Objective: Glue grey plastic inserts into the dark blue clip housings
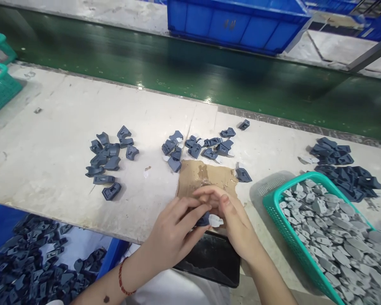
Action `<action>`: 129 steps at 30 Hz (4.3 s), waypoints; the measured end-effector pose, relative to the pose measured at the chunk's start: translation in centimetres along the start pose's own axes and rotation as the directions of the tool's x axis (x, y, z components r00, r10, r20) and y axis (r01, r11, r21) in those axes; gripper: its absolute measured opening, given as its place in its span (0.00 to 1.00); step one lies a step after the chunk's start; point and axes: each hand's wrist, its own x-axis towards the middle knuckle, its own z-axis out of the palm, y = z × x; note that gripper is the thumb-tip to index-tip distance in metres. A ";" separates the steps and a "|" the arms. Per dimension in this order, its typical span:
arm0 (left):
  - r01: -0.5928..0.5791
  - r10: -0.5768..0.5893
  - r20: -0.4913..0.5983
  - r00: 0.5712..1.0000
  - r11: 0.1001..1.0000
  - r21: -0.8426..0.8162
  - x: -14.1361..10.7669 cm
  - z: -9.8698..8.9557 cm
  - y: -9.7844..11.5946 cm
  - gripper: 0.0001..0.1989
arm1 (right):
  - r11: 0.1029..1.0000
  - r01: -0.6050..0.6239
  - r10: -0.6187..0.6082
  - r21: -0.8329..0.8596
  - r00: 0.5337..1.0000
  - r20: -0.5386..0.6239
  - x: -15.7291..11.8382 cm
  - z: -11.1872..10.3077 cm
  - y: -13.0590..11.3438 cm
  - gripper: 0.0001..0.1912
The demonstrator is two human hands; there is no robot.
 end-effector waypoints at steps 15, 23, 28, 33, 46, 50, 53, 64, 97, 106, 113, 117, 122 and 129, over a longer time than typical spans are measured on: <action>-0.102 0.100 0.040 0.994 0.993 0.054 0.4 0.0 0.3 0.16 | 0.999 -0.028 0.026 0.031 0.997 0.079 -0.2 0.3 0.0 0.26; -0.080 0.075 0.079 0.994 0.994 0.069 0.0 0.0 0.1 0.16 | 0.999 -0.005 0.004 0.037 1.000 0.013 -0.2 0.9 0.6 0.28; -0.079 0.073 0.075 0.994 0.994 0.076 -0.1 0.2 0.0 0.17 | 1.000 0.010 -0.010 -0.001 1.000 0.014 -0.3 0.8 0.7 0.28; -0.046 0.046 -0.006 0.999 0.999 0.005 0.3 0.4 0.1 0.18 | 0.999 -0.030 0.031 0.018 0.999 -0.021 -0.3 0.7 0.2 0.27; 0.194 -0.204 -0.020 0.979 0.956 -0.222 0.3 0.0 0.2 0.13 | 0.989 0.094 0.014 0.116 0.714 -0.700 2.2 -2.3 0.6 0.23; 0.201 -0.213 -0.027 0.977 0.950 -0.238 0.2 0.1 0.1 0.11 | 0.983 0.064 0.079 0.172 0.698 -0.712 2.3 -2.4 0.6 0.27; 0.202 -0.214 -0.024 0.977 0.948 -0.246 0.3 0.1 0.1 0.10 | 0.963 0.102 0.107 0.250 0.706 -0.700 2.6 -2.2 0.4 0.29; 0.218 -0.238 -0.047 0.970 0.939 -0.265 0.4 0.1 0.2 0.10 | 0.947 0.300 -0.165 0.117 0.763 -0.624 1.9 -1.8 0.1 0.24; 0.237 -0.126 -0.308 0.943 0.904 0.356 -1.4 -5.4 -1.7 0.09 | 0.608 -0.499 -0.166 -0.617 0.681 -0.713 -3.5 -10.9 0.6 0.18; 0.494 -0.376 -0.322 0.869 0.701 0.515 -5.9 -10.4 -4.9 0.14 | 0.852 -0.416 -0.038 -0.317 0.555 -0.831 -3.7 -9.7 -0.4 0.20; 0.454 -0.292 -0.394 0.872 0.784 0.424 -5.3 -9.3 -3.6 0.11 | 0.996 -0.018 -0.064 -0.084 0.500 -0.864 -4.4 -7.9 -1.2 0.22; 0.578 -0.505 -0.336 0.795 0.798 0.169 -4.8 -8.4 -2.3 0.11 | 0.975 0.215 -0.181 -0.062 0.594 -0.784 -4.2 -5.2 -0.7 0.14; 0.543 -0.584 -0.071 0.809 0.787 -0.293 -3.1 -5.7 -1.5 0.10 | 0.971 0.232 -0.138 0.051 0.726 -0.674 -3.3 -2.8 0.6 0.10; 0.502 -0.532 0.073 0.844 0.733 -0.459 0.1 -1.9 -0.6 0.12 | 0.994 0.106 -0.078 0.003 0.750 -0.656 -1.7 -2.1 1.1 0.13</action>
